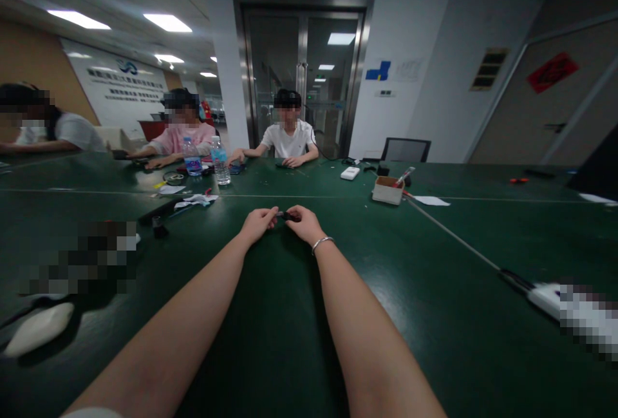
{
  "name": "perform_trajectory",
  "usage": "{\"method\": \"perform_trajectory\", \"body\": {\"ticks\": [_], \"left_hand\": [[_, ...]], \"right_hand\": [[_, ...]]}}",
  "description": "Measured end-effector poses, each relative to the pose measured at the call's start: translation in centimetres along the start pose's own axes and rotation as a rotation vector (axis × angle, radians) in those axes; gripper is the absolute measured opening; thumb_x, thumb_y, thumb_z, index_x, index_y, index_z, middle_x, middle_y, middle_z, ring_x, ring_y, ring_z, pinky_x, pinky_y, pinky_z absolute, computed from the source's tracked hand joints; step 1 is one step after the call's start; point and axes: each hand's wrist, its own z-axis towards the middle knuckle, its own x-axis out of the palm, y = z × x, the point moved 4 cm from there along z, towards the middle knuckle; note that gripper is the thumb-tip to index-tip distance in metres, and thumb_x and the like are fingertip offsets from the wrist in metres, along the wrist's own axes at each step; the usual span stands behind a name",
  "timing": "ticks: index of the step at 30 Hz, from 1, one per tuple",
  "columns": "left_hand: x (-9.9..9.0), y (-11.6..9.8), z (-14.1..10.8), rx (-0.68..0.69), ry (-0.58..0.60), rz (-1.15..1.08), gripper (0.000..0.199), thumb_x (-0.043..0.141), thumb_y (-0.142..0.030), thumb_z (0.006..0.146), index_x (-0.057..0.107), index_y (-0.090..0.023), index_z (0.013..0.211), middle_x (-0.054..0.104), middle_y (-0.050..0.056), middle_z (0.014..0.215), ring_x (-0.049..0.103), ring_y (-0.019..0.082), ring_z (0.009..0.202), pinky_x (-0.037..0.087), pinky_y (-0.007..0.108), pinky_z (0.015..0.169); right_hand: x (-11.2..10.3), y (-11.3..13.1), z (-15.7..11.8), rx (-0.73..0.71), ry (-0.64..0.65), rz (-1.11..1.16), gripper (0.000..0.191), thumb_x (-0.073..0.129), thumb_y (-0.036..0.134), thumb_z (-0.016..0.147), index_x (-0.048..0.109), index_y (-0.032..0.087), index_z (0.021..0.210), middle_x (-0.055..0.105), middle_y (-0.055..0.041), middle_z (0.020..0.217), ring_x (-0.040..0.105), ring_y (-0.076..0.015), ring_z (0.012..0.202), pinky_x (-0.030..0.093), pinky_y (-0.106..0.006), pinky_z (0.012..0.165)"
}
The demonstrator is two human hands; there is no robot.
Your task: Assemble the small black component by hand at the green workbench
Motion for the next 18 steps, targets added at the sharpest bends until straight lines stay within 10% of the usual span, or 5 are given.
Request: {"method": "perform_trajectory", "body": {"ticks": [13, 18], "left_hand": [[0.0, 0.6, 0.4, 0.023, -0.094, -0.132, 0.040, 0.056, -0.055, 0.070, 0.063, -0.018, 0.082, 0.064, 0.003, 0.075, 0.057, 0.013, 0.067, 0.041, 0.023, 0.057], [0.1, 1.4, 0.7, 0.010, -0.097, -0.261, 0.032, 0.064, -0.038, 0.069, 0.059, -0.018, 0.094, 0.065, 0.006, 0.091, 0.060, 0.015, 0.078, 0.047, 0.024, 0.061]], "right_hand": [[-0.6, 0.8, -0.4, -0.008, 0.084, -0.340, 0.021, 0.070, 0.025, 0.064, 0.066, 0.019, 0.083, 0.065, -0.0024, 0.089, 0.059, -0.0172, 0.087, 0.043, -0.031, 0.083], [-5.3, -1.7, -0.3, 0.149, 0.023, -0.415, 0.022, 0.073, 0.027, 0.060, 0.068, 0.021, 0.080, 0.066, -0.0026, 0.086, 0.060, -0.0189, 0.085, 0.044, -0.034, 0.083]]}}
